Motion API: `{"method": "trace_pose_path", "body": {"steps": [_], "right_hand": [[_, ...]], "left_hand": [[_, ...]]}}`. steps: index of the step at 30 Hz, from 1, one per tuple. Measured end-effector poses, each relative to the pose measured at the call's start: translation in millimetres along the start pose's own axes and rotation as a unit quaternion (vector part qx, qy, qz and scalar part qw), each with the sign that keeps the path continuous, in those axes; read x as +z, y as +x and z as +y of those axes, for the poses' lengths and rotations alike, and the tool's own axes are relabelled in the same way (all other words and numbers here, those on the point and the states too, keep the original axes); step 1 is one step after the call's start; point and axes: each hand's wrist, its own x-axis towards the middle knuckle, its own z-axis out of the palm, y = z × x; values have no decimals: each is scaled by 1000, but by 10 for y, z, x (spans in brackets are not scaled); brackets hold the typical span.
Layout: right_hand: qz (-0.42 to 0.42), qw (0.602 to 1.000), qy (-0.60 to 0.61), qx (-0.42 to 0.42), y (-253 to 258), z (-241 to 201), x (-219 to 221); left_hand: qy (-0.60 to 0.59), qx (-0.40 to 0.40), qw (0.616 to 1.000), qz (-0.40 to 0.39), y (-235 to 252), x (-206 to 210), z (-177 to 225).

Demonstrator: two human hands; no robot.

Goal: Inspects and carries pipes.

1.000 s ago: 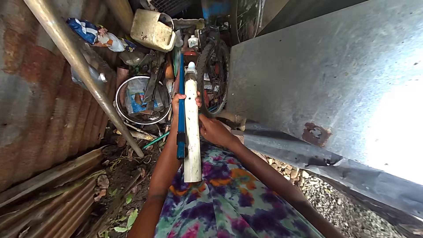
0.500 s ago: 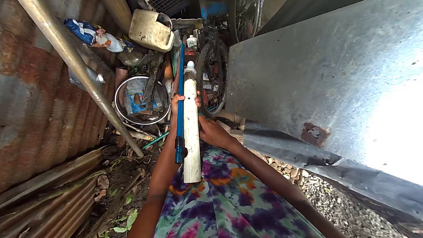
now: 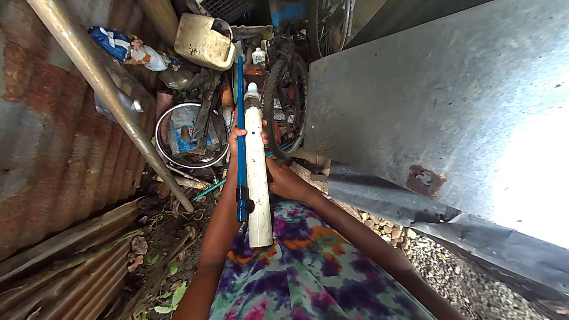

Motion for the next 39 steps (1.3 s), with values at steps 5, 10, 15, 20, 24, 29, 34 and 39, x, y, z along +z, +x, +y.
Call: {"method": "trace_pose_path", "body": {"steps": [5,10,15,20,24,29,34,39], "right_hand": [[-4,1000,18,0,-1,8,1],[-24,982,185,-9,9,80,49],[-39,851,523,-22,-64,116,105],[-79,795,597,-78,-147,95,117],[-31,807,580,-103,-156,-64,106],[65,873,462,-140,-78,-165,172],[71,943,293,-140,-101,-130,271],[176,935,243,-188,-249,-37,-46]], "left_hand": [[-15,0,1000,1,18,19,8],[142,38,989,7,-141,-26,-41],[-10,-16,999,32,6,381,263],[-184,99,973,-93,783,303,291],[-256,50,937,-231,1476,-71,271],[-189,40,933,-304,1651,-69,661],[-165,28,899,-404,1498,-64,601],[-137,-15,868,-477,1213,-305,468]]}}
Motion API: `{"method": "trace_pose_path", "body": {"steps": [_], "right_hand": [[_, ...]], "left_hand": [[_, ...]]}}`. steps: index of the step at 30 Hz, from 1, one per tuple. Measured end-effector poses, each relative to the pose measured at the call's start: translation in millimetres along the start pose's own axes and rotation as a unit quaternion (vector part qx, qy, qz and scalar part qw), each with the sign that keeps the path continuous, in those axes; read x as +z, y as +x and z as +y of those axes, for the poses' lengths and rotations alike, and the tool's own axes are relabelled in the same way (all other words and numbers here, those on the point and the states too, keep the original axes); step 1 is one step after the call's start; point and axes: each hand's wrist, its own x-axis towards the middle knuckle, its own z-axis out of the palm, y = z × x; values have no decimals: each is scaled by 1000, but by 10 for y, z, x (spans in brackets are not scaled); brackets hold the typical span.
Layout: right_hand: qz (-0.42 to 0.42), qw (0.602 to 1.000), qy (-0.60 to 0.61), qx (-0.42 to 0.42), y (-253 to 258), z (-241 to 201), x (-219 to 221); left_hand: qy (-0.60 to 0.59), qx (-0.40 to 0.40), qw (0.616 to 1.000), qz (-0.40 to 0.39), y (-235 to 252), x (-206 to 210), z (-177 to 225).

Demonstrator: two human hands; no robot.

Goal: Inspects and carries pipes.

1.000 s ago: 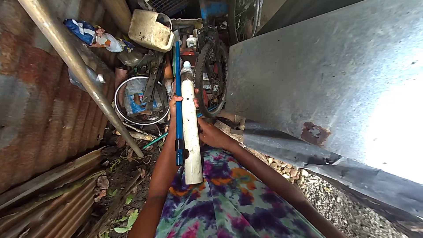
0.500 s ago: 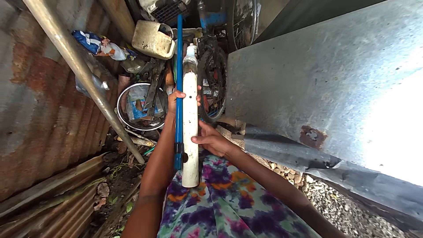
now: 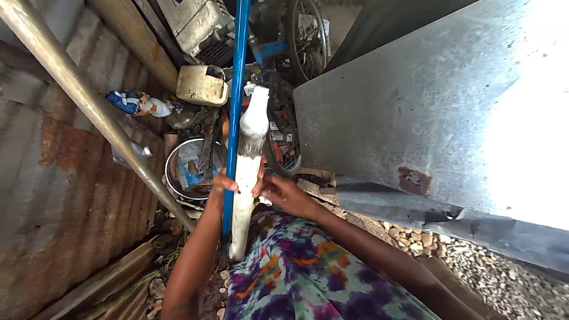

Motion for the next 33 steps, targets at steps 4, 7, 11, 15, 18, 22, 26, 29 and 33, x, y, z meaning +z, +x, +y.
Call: {"method": "trace_pose_path", "body": {"steps": [4,7,11,15,18,22,26,29,33], "right_hand": [[114,991,4,-72,45,-234,-368],[108,982,14,-156,81,-509,-559],[69,971,77,-218,152,-712,-629],[20,949,207,-235,270,-592,-482],[11,942,264,-208,311,-510,-380],[65,936,286,-194,325,-470,-346],[117,916,358,-140,319,-412,-368],[124,914,357,-148,331,-354,-396],[139,917,323,-186,410,-281,-417]], "left_hand": [[-34,-4,999,-29,-246,112,-148],[-50,-1,998,-44,-285,308,-184],[-95,-10,993,-67,-255,488,-213],[-90,-1,993,-73,-177,620,-213],[-58,6,997,-52,-187,570,-299],[-11,6,999,32,-223,533,-403],[8,5,992,129,-187,649,-439],[15,-8,985,173,-186,694,-446],[19,-19,987,157,-183,652,-433]]}}
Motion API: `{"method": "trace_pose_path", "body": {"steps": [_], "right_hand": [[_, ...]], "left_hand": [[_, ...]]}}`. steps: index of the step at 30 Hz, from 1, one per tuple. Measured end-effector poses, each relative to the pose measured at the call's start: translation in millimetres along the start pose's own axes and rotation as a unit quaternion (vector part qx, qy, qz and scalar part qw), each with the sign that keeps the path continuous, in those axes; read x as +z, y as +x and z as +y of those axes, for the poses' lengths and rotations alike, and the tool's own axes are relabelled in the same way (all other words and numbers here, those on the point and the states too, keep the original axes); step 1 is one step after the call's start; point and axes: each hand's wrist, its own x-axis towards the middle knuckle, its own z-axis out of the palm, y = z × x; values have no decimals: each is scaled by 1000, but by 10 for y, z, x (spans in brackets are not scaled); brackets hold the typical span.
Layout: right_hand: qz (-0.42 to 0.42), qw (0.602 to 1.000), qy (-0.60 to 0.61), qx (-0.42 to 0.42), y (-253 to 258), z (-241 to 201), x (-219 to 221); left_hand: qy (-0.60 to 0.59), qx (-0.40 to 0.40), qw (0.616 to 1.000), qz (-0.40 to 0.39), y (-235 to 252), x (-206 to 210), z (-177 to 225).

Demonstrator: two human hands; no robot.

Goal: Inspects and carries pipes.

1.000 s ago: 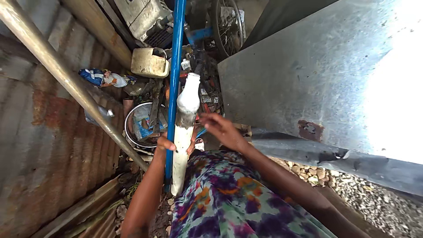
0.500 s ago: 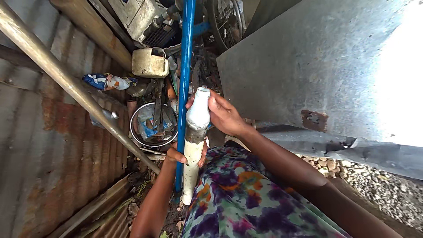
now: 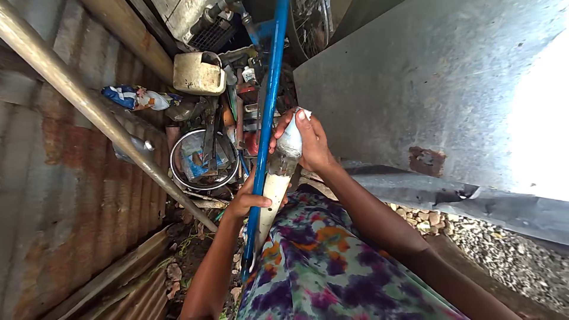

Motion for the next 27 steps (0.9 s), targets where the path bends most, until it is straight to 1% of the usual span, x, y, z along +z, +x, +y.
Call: {"method": "trace_pose_path", "body": {"steps": [4,8,10,12,13,14,15,17,19,21,23,25,27], "right_hand": [[-8,999,-50,4,66,-17,41],[23,998,-60,29,120,-12,125],[21,997,-58,43,132,5,127],[-6,994,-84,69,117,3,31],[-22,989,-126,77,99,-3,-45],[-37,980,-175,86,72,-20,-117],[-49,974,-195,100,31,-27,-173],[-55,976,-167,132,-91,42,-232],[-66,977,-134,150,-203,197,-230],[-103,971,-123,178,-320,349,-196],[-150,958,-132,207,-408,427,-127],[-174,952,-121,222,-469,484,-77],[-154,957,-115,217,-494,494,-62]], "left_hand": [[-21,12,1000,-10,-7,-70,-12],[-61,14,998,-13,-5,-114,-17],[-59,15,998,-10,-8,-140,-2],[-1,16,1000,16,-29,-130,69],[63,15,997,52,-41,-90,136],[144,12,984,101,-40,-37,210],[228,9,962,146,-19,26,292],[375,-6,901,218,40,152,442],[453,-9,854,254,119,225,540],[480,17,834,273,202,275,565],[477,56,827,292,309,328,536],[448,87,835,308,424,367,489],[397,120,856,309,525,378,440]]}}
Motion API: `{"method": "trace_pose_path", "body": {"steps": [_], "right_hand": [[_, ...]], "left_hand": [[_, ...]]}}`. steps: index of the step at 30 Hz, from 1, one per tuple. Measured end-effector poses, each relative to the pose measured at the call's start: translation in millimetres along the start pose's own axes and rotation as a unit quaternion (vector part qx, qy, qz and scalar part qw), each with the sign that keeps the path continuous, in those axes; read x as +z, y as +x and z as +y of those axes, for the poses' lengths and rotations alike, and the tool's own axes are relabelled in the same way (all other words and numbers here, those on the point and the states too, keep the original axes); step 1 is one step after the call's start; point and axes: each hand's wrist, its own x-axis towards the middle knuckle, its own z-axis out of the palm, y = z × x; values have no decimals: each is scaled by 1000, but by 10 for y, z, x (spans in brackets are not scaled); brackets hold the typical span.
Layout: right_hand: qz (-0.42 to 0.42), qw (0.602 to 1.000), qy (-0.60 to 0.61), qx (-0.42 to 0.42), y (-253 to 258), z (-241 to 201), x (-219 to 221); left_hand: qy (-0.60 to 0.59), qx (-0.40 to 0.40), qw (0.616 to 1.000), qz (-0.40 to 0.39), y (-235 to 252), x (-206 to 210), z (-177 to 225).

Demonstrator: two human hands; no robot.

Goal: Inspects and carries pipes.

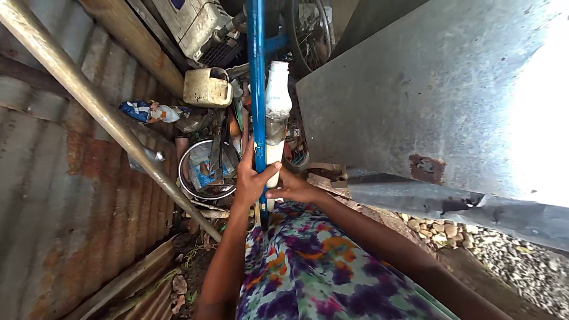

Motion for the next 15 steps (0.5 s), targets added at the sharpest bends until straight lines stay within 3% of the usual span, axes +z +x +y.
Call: {"method": "trace_pose_path", "body": {"steps": [8,15], "right_hand": [[77,996,-9,-48,-100,-148,-490],[-66,989,107,-74,-265,-130,-805]], "left_hand": [[-220,115,969,19,198,31,104],[-279,153,946,67,323,-117,145]]}}
